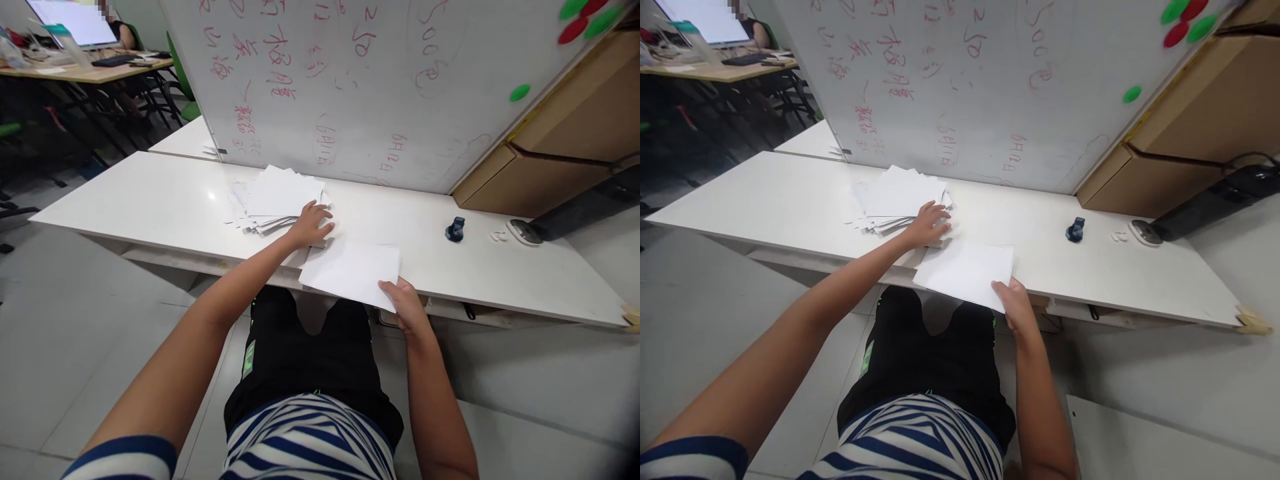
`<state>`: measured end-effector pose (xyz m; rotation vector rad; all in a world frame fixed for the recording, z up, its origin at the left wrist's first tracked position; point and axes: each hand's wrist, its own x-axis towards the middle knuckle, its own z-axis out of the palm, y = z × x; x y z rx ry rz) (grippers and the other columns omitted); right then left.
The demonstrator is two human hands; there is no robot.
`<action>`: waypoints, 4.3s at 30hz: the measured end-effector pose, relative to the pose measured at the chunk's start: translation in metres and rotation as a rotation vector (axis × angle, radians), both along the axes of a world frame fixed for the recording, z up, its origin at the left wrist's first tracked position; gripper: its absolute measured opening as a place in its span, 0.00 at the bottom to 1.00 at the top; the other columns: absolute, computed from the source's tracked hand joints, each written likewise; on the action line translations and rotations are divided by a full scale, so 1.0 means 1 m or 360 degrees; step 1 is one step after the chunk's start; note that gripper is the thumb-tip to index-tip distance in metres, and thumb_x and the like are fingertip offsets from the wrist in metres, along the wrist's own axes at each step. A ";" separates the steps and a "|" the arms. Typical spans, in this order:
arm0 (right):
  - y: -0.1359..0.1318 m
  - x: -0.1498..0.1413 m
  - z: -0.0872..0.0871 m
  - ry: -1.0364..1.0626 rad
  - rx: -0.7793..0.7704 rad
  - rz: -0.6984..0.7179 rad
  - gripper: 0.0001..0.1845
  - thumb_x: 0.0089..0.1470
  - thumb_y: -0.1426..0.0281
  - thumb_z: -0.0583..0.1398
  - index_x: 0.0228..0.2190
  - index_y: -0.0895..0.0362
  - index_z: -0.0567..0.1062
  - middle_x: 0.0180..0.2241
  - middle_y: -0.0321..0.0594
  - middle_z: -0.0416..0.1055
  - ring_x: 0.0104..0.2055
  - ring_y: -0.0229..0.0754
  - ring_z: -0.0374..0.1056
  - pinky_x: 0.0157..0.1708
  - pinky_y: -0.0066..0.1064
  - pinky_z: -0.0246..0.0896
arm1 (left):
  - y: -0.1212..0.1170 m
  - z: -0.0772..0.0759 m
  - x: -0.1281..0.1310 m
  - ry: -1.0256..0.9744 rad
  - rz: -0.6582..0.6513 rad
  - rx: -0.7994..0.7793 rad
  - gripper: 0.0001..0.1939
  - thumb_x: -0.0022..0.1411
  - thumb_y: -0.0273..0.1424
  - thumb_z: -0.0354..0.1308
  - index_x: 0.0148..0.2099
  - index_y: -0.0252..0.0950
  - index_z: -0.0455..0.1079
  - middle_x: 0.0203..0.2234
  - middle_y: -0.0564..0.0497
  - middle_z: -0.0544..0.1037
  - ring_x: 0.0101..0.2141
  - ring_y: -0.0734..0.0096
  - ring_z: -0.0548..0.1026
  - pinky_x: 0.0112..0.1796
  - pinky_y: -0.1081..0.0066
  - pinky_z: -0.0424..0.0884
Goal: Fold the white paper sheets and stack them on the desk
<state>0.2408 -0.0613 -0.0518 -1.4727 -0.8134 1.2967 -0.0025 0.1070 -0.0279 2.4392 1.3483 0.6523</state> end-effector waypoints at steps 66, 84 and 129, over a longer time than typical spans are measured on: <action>-0.010 0.001 -0.013 -0.2568 0.1076 0.0433 0.23 0.57 0.78 0.50 0.49 0.54 0.75 0.44 0.42 0.78 0.44 0.45 0.72 0.37 0.33 0.62 | -0.010 0.020 0.004 0.0023 0.0161 -0.0434 0.24 0.61 0.47 0.47 0.19 0.39 0.54 0.18 0.50 0.65 0.23 0.67 0.64 0.25 0.68 0.52; -0.003 -0.042 -0.006 -0.2704 0.1234 0.0392 0.19 0.57 0.78 0.53 0.47 0.53 0.75 0.48 0.43 0.74 0.47 0.49 0.66 0.40 0.39 0.52 | -0.010 0.023 -0.005 -0.0499 0.0051 -0.0611 0.26 0.60 0.48 0.50 0.17 0.37 0.53 0.13 0.54 0.60 0.18 0.76 0.59 0.24 0.71 0.58; 0.008 -0.085 -0.012 -0.2405 0.1321 0.0429 0.19 0.58 0.78 0.53 0.49 0.54 0.73 0.52 0.43 0.72 0.54 0.49 0.64 0.52 0.42 0.52 | -0.006 0.014 0.003 -0.0109 0.0219 -0.0427 0.24 0.62 0.45 0.48 0.18 0.37 0.59 0.15 0.52 0.64 0.20 0.71 0.63 0.25 0.70 0.55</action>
